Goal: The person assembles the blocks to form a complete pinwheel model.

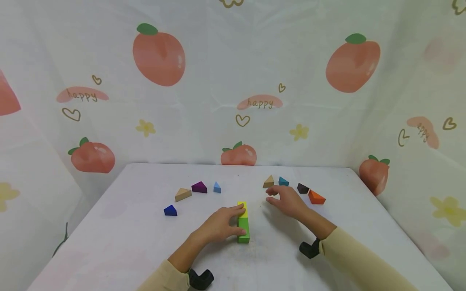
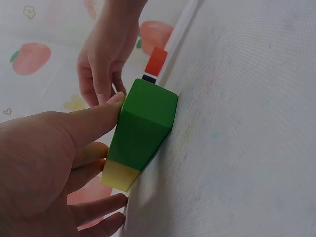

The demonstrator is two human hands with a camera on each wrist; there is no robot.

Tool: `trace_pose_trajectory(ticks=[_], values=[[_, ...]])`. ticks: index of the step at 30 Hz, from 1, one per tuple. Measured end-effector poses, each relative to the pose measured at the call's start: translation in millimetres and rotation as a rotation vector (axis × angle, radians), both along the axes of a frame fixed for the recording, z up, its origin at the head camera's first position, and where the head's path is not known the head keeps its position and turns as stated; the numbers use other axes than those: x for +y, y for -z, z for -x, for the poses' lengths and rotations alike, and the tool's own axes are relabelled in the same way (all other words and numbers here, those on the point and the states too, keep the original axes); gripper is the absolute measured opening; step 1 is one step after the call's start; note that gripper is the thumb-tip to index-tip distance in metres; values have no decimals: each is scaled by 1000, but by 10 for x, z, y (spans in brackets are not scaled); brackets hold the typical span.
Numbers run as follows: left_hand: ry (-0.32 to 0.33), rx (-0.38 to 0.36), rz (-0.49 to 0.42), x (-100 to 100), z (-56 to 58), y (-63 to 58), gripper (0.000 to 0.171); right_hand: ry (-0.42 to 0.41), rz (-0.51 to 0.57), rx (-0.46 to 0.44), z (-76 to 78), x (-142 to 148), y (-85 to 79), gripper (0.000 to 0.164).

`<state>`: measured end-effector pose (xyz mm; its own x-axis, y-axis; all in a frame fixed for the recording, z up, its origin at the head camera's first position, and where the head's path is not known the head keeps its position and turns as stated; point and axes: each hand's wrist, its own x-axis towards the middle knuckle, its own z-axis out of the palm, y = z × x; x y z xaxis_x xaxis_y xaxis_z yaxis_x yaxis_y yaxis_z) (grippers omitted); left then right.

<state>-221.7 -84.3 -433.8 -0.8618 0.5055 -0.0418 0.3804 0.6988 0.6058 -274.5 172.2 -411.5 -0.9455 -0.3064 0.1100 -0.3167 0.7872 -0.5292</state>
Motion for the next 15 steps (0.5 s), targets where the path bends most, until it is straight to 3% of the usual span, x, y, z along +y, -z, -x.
trace_pose_trajectory(ticks=[8,15], values=[[6,-4,-9,-9,-12,-4,68,30,-4,102,188,108,74,23],[-1,-9,-3,-7,-12,-5,68,100,-11,132,357,140,118,20]])
